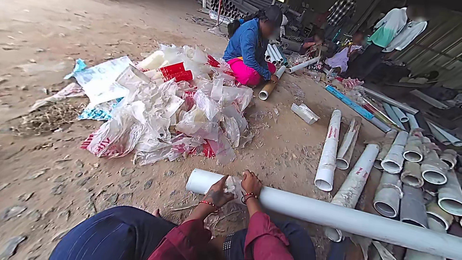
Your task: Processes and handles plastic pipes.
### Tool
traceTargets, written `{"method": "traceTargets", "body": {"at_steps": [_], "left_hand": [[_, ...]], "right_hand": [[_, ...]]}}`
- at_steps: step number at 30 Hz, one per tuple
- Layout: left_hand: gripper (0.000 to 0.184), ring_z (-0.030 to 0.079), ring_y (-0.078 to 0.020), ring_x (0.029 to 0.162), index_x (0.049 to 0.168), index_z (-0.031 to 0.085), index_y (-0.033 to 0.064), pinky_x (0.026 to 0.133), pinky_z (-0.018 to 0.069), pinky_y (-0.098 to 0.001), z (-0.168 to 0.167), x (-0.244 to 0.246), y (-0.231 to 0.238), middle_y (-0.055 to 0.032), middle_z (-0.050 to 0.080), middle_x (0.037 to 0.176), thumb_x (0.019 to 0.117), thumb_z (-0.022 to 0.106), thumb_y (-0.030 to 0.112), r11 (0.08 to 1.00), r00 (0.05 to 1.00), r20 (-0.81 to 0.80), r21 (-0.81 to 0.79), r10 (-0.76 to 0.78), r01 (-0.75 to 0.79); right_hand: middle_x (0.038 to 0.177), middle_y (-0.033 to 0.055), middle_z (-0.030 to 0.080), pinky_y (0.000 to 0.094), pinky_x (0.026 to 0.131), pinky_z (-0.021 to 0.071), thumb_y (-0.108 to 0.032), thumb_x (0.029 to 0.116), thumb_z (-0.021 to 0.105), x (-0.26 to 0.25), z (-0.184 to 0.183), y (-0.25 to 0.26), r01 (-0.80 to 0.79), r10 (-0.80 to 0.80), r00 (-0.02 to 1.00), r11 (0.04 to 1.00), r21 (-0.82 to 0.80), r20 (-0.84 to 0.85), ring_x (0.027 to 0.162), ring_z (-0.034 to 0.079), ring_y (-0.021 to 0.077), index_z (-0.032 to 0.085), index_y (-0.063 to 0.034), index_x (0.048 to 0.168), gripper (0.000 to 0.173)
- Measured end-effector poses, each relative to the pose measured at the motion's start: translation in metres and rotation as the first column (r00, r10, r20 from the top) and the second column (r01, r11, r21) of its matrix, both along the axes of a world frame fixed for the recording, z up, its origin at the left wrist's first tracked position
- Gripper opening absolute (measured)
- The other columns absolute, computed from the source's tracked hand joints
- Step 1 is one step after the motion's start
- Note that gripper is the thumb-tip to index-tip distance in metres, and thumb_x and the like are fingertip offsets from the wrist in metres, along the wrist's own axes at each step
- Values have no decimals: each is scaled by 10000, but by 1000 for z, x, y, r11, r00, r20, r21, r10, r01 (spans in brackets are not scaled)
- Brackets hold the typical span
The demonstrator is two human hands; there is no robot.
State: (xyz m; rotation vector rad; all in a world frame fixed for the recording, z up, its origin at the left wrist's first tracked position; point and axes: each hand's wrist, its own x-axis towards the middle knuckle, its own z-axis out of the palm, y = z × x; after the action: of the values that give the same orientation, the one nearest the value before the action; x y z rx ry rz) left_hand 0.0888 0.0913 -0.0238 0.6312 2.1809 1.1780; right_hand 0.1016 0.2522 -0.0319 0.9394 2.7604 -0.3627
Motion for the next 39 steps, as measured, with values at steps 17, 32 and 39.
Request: {"method": "traceTargets", "body": {"at_steps": [17, 32, 39], "left_hand": [[452, 589, -416, 1303, 1460, 494, 1, 1061, 465, -593, 3, 10, 28, -236, 560, 1457, 1045, 562, 165, 933, 991, -6, -337, -135, 125], [803, 407, -435, 1448, 1582, 283, -62, 1188, 353, -531, 64, -3, -53, -309, 320, 1603, 999, 677, 323, 998, 993, -117, -61, 9, -16], [584, 563, -156, 1329, 1591, 305, 39, 1087, 449, -307, 106, -100, -73, -157, 498, 1541, 1026, 432, -43, 740, 936, 105, 585, 337, -332]], "right_hand": [[1182, 174, 743, 550, 985, 482, -100, 1022, 527, 52, -25, -16, -61, 126, 952, 971, 230, -281, 1099, 698, 365, 752, -45, 1218, 304], [1268, 208, 701, 584, 987, 480, -175, 1103, 394, 21, -6, -1, -21, 29, 984, 999, 47, -175, 1179, 667, 402, 635, -80, 1384, 382], [1007, 249, 749, 594, 779, 531, -91, 1032, 479, 52, -44, -12, -38, 220, 810, 945, 324, -544, 927, 732, 443, 746, 12, 1162, 314]]}}
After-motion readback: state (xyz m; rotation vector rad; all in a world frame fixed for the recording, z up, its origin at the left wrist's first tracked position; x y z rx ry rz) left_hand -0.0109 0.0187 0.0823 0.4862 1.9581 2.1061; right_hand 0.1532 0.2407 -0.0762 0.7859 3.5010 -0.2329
